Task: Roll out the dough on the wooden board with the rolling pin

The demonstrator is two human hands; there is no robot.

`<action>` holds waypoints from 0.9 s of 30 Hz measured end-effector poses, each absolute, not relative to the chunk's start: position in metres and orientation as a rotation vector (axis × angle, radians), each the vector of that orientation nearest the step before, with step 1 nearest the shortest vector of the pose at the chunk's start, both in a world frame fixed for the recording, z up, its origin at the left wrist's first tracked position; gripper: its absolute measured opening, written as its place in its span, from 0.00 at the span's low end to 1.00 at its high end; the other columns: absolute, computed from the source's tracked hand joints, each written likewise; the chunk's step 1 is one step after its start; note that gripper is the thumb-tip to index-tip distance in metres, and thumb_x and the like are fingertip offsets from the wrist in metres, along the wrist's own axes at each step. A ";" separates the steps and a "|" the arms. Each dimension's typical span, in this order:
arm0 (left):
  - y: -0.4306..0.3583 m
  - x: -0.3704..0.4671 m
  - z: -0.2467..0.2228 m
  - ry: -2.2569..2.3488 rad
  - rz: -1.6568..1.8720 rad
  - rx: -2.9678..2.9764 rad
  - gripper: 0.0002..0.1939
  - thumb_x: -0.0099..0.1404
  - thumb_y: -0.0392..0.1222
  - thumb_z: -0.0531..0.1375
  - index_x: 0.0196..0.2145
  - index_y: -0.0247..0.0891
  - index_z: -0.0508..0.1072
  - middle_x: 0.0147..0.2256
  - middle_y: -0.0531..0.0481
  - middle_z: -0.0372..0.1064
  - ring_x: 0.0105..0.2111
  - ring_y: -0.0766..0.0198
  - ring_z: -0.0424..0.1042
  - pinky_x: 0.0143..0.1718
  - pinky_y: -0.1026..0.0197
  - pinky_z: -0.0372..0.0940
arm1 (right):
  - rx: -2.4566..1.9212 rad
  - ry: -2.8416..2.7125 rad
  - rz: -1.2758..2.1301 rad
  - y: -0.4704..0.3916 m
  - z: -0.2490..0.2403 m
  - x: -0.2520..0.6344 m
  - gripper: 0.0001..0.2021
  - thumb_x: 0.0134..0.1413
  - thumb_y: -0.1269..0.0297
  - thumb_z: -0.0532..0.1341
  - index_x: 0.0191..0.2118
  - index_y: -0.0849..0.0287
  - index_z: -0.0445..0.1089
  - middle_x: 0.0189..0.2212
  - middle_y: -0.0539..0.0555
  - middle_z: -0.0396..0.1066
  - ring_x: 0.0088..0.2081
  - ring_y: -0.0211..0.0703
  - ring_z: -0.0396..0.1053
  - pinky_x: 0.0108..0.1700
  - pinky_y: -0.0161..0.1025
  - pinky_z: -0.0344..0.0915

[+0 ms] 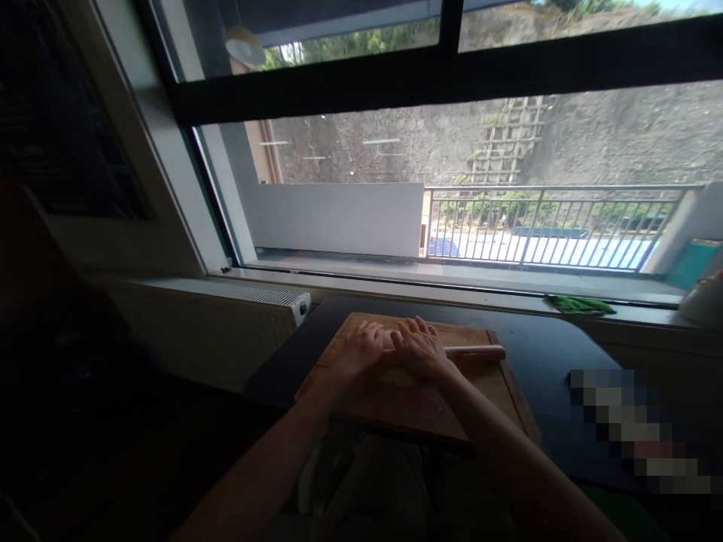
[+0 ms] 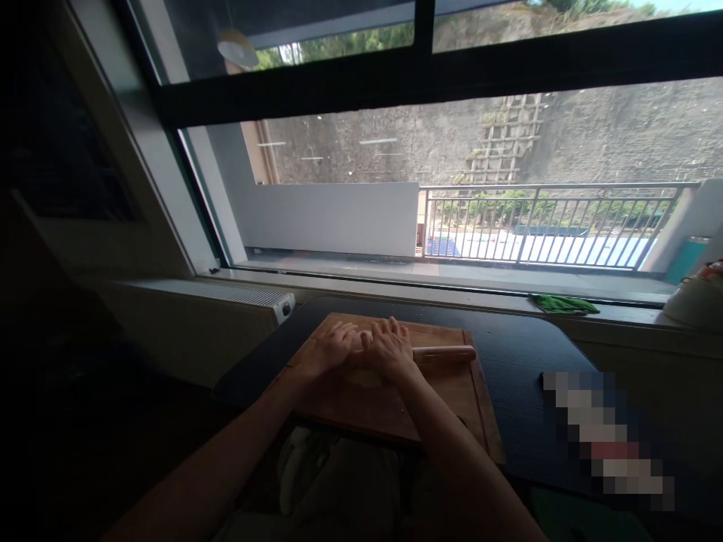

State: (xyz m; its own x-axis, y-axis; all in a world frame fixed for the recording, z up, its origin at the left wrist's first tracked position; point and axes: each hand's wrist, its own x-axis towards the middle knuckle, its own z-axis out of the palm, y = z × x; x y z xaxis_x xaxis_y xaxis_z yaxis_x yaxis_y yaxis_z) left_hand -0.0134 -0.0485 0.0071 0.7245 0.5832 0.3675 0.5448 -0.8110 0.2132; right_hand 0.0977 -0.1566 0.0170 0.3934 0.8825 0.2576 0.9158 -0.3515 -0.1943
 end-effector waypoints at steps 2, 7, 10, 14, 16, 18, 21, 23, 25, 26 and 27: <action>-0.065 -0.027 -0.003 0.819 0.637 2.789 0.19 0.68 0.39 0.44 0.50 0.35 0.69 0.54 0.46 0.65 0.56 0.61 0.59 0.58 0.57 0.51 | -2.285 -1.633 -0.234 -0.182 0.006 0.085 0.24 0.64 0.53 0.39 0.58 0.56 0.58 0.61 0.56 0.53 0.64 0.49 0.41 0.60 0.50 0.42; -0.101 -0.053 -0.019 0.661 0.713 2.770 0.21 0.70 0.44 0.42 0.53 0.40 0.67 0.58 0.50 0.59 0.60 0.61 0.52 0.60 0.55 0.47 | -2.121 -1.774 -0.365 -0.227 -0.009 0.068 0.23 0.64 0.55 0.41 0.60 0.55 0.55 0.62 0.53 0.53 0.64 0.44 0.40 0.61 0.45 0.39; -0.090 -0.041 -0.010 0.848 0.702 2.766 0.19 0.70 0.41 0.43 0.49 0.39 0.69 0.54 0.48 0.64 0.58 0.60 0.55 0.58 0.55 0.49 | -2.159 -1.737 -0.386 -0.210 -0.001 0.089 0.21 0.64 0.56 0.41 0.58 0.51 0.58 0.61 0.50 0.54 0.64 0.45 0.40 0.61 0.47 0.39; -0.050 -0.013 0.013 1.061 0.664 2.771 0.16 0.68 0.39 0.46 0.37 0.38 0.73 0.43 0.44 0.71 0.49 0.58 0.66 0.51 0.56 0.57 | -2.367 -1.505 -0.311 -0.184 0.013 0.143 0.22 0.64 0.54 0.39 0.57 0.52 0.60 0.58 0.52 0.59 0.63 0.50 0.44 0.58 0.53 0.46; -0.038 -0.005 0.021 1.123 0.682 2.804 0.15 0.67 0.39 0.47 0.34 0.38 0.74 0.41 0.45 0.72 0.46 0.57 0.67 0.49 0.55 0.58 | -2.413 -1.444 -0.306 -0.192 0.012 0.168 0.23 0.64 0.54 0.39 0.56 0.54 0.62 0.57 0.55 0.60 0.62 0.53 0.46 0.57 0.56 0.49; -0.040 -0.004 0.023 1.077 0.769 2.863 0.14 0.67 0.39 0.48 0.36 0.39 0.73 0.42 0.45 0.72 0.49 0.56 0.65 0.52 0.52 0.55 | -2.424 -1.431 -0.359 -0.214 0.004 0.184 0.23 0.64 0.55 0.39 0.55 0.55 0.63 0.57 0.55 0.60 0.63 0.53 0.44 0.58 0.56 0.46; -0.068 -0.011 0.015 0.785 0.922 2.986 0.14 0.67 0.38 0.47 0.44 0.40 0.71 0.48 0.47 0.68 0.54 0.55 0.59 0.57 0.47 0.47 | -2.343 -1.555 -0.410 -0.258 -0.011 0.194 0.23 0.64 0.54 0.40 0.56 0.53 0.61 0.58 0.53 0.59 0.63 0.51 0.44 0.59 0.55 0.46; -0.093 -0.020 0.008 0.625 0.943 3.044 0.14 0.68 0.40 0.46 0.44 0.40 0.70 0.47 0.47 0.68 0.52 0.56 0.60 0.57 0.46 0.45 | -2.271 -1.681 -0.375 -0.283 -0.015 0.193 0.22 0.64 0.55 0.43 0.58 0.53 0.59 0.58 0.53 0.59 0.62 0.51 0.45 0.58 0.54 0.49; -0.110 -0.031 0.005 0.620 0.926 3.070 0.15 0.69 0.41 0.45 0.39 0.39 0.70 0.42 0.46 0.69 0.46 0.56 0.64 0.54 0.48 0.50 | -2.193 -1.804 -0.326 -0.300 -0.011 0.189 0.21 0.63 0.58 0.46 0.59 0.53 0.58 0.56 0.54 0.62 0.60 0.51 0.51 0.56 0.52 0.53; -0.114 -0.038 0.005 0.655 0.913 3.077 0.15 0.70 0.41 0.44 0.37 0.38 0.70 0.39 0.46 0.69 0.43 0.57 0.65 0.51 0.49 0.53 | -2.157 -1.851 -0.307 -0.306 -0.007 0.185 0.20 0.62 0.60 0.48 0.58 0.53 0.59 0.53 0.55 0.63 0.57 0.51 0.55 0.54 0.50 0.56; -0.115 -0.045 0.005 0.699 0.899 3.085 0.15 0.70 0.41 0.44 0.35 0.37 0.69 0.36 0.46 0.68 0.40 0.57 0.66 0.48 0.50 0.55 | -2.124 -1.887 -0.293 -0.310 -0.002 0.181 0.19 0.62 0.62 0.49 0.57 0.53 0.60 0.51 0.56 0.65 0.53 0.49 0.58 0.52 0.48 0.58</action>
